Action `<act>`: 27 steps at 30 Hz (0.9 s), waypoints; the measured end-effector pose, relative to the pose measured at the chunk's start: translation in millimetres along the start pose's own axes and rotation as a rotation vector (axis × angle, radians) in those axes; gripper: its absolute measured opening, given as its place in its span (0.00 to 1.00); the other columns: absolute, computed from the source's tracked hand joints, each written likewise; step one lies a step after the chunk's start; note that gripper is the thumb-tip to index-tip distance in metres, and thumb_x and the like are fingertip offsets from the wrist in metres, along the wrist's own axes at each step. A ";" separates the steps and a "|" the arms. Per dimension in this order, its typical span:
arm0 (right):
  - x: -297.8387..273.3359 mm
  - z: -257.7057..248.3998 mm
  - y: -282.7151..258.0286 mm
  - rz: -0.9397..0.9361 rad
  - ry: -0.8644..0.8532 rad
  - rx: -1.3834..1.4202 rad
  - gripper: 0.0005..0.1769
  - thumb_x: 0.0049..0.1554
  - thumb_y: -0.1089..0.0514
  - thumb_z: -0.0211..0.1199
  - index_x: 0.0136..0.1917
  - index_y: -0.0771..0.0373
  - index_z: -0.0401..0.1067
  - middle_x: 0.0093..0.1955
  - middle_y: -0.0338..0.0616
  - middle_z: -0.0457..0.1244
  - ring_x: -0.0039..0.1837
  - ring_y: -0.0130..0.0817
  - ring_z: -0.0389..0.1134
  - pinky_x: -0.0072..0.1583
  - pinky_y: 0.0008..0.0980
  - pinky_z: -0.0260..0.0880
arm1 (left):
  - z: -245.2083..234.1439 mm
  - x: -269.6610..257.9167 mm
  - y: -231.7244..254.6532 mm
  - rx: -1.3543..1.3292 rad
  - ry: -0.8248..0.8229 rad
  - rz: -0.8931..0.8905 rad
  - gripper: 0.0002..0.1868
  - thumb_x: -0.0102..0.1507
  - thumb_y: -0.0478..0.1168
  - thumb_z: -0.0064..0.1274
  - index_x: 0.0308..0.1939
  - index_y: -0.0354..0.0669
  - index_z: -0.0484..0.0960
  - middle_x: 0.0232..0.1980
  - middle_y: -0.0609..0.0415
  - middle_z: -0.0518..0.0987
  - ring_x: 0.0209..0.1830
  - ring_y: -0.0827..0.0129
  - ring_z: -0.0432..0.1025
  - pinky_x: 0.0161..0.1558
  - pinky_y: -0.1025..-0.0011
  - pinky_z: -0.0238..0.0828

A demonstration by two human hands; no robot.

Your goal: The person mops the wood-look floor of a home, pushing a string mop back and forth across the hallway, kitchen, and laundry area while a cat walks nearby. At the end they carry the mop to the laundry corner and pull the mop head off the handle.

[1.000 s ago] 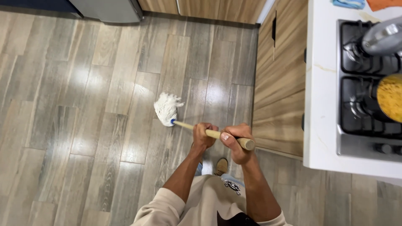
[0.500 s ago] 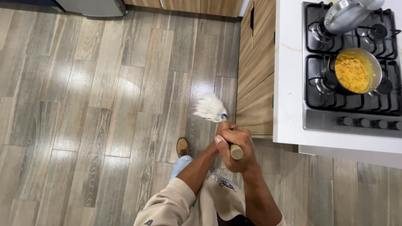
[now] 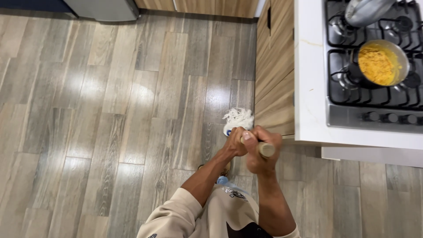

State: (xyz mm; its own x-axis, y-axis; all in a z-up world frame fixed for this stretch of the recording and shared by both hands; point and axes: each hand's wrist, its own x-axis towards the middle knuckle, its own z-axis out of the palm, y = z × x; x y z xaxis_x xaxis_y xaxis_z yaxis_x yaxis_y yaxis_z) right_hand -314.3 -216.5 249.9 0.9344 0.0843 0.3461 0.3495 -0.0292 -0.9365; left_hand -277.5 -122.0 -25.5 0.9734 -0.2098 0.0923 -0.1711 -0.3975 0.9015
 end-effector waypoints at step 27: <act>-95.9 44.5 16.6 -0.033 -0.489 0.240 0.22 0.67 0.53 0.61 0.36 0.69 0.73 0.28 0.41 0.60 0.30 0.31 0.60 0.37 0.36 0.60 | -61.0 -185.3 -41.9 0.463 0.765 0.070 0.17 0.62 0.41 0.69 0.24 0.42 0.78 0.23 0.48 0.79 0.23 0.46 0.76 0.33 0.47 0.71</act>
State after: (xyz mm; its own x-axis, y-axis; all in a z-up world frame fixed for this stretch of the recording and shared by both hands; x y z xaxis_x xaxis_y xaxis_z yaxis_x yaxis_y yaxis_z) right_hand -401.2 -180.7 198.6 0.7621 0.5365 0.3625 0.2989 0.2051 -0.9320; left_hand -441.4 -11.9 -54.5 0.7656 0.3395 0.5464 -0.1174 -0.7613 0.6376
